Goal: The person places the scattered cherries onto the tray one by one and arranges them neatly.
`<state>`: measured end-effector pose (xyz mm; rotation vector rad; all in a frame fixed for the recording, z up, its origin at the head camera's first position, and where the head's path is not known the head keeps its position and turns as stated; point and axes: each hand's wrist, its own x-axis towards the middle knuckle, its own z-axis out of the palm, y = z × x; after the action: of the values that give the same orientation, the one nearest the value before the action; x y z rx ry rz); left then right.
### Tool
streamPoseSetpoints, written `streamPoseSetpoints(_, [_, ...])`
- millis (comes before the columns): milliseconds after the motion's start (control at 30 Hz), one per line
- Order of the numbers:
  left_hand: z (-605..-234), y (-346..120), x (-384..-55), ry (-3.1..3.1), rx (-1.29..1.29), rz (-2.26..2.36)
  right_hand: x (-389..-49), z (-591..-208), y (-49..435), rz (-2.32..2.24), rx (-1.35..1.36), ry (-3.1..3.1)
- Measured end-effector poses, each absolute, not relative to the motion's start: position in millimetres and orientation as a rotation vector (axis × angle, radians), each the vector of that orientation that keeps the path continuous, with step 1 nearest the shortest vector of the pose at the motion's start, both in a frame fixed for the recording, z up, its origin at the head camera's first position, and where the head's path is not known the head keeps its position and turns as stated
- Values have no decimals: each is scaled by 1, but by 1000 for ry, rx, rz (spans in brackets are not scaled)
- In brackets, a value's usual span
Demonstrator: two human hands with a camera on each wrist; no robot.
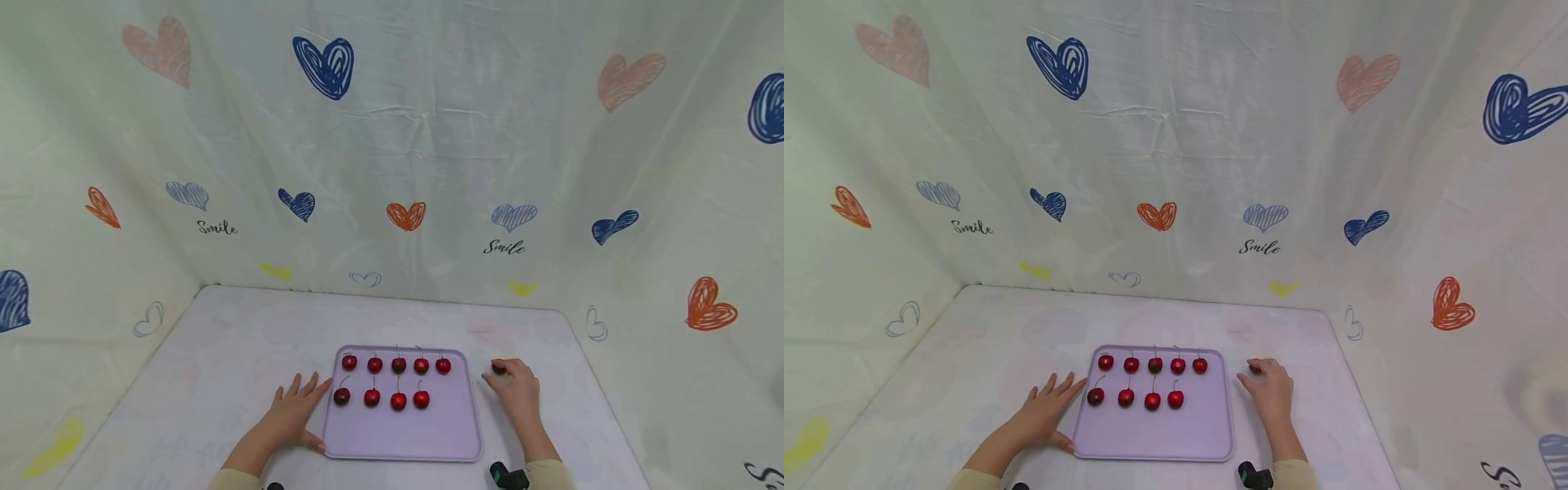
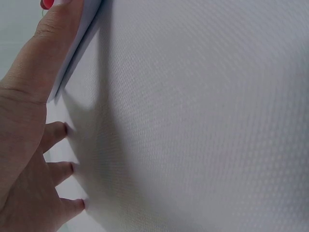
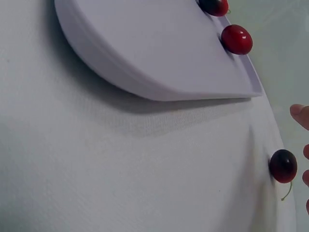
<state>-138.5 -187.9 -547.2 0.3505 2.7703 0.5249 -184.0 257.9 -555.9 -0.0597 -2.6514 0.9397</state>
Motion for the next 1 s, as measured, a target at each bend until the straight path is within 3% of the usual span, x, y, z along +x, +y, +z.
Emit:
streamPoseSetpoints(400, [-550, -189, -140, 2767, 343, 519, -190, -568, 267, 1014, -374, -2625])
streamPoseSetpoints(1000, [-546, -188, -138, 2762, 346, 534, -201, -586, 267, 1040, -428, -2600])
